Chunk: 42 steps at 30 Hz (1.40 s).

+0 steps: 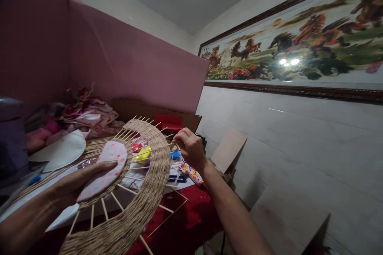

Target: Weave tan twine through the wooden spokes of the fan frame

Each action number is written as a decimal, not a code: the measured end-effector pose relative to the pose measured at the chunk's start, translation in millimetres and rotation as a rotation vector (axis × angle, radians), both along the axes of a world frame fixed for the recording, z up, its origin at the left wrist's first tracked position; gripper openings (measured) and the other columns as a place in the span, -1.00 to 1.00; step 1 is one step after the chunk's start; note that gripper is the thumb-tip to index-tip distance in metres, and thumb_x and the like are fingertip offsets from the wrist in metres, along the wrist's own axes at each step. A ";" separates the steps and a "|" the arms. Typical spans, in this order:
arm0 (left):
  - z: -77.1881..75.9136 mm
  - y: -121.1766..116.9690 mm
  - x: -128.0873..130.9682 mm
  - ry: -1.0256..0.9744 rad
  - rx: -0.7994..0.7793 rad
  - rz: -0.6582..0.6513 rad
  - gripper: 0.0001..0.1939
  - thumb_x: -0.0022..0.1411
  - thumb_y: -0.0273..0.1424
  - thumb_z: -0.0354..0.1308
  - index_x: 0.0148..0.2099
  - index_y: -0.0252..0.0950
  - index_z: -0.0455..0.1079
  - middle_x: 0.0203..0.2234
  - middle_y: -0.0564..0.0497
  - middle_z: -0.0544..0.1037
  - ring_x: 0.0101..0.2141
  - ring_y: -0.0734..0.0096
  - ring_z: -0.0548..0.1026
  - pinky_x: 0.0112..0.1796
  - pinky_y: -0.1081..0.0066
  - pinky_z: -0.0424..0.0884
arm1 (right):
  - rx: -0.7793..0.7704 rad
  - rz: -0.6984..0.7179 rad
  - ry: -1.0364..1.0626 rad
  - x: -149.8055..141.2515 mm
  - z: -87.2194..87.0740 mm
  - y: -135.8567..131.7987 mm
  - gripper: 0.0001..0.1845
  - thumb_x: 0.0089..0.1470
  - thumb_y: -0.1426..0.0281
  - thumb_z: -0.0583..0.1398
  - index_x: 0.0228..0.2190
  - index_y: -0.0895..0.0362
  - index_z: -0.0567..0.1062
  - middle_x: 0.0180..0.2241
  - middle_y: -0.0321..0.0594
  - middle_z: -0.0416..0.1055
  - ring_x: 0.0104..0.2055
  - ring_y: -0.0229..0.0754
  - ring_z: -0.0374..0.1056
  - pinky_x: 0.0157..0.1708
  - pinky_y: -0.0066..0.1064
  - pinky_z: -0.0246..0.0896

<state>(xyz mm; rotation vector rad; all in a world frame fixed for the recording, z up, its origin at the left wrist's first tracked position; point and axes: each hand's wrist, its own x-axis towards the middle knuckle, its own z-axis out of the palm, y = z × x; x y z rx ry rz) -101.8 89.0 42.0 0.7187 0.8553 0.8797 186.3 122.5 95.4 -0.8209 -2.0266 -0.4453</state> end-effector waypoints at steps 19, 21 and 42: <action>1.9 -5.1 -0.1 -0.006 -0.020 -0.006 -0.84 -0.04 -0.47 0.25 -0.36 -0.48 0.46 -0.50 -0.20 0.59 -0.54 0.30 0.54 -0.45 0.44 0.49 | -0.154 0.089 0.114 12.0 9.0 12.3 -0.83 -0.02 0.34 0.22 -0.57 0.13 0.41 -0.53 -0.29 0.31 -0.46 -0.27 0.23 -0.42 -0.43 0.12; 5.9 -7.6 0.9 -0.024 -0.019 -0.008 -0.84 -0.05 -0.48 0.25 -0.35 -0.48 0.46 -0.50 -0.20 0.59 -0.53 0.27 0.54 -0.44 0.42 0.49 | -0.158 0.086 0.181 12.4 2.6 11.4 -0.84 -0.02 0.34 0.22 -0.56 0.13 0.42 -0.52 -0.28 0.32 -0.45 -0.26 0.23 -0.41 -0.42 0.12; 4.4 -9.5 -0.4 -0.020 -0.017 -0.029 -0.79 -0.06 -0.45 0.26 -0.32 -0.48 0.47 -0.45 -0.22 0.60 -0.49 0.20 0.56 -0.40 0.40 0.50 | -0.286 0.127 0.336 -4.2 -25.6 23.6 -0.86 -0.01 0.38 0.17 -0.55 0.15 0.42 -0.51 -0.29 0.34 -0.45 -0.27 0.24 -0.42 -0.44 0.14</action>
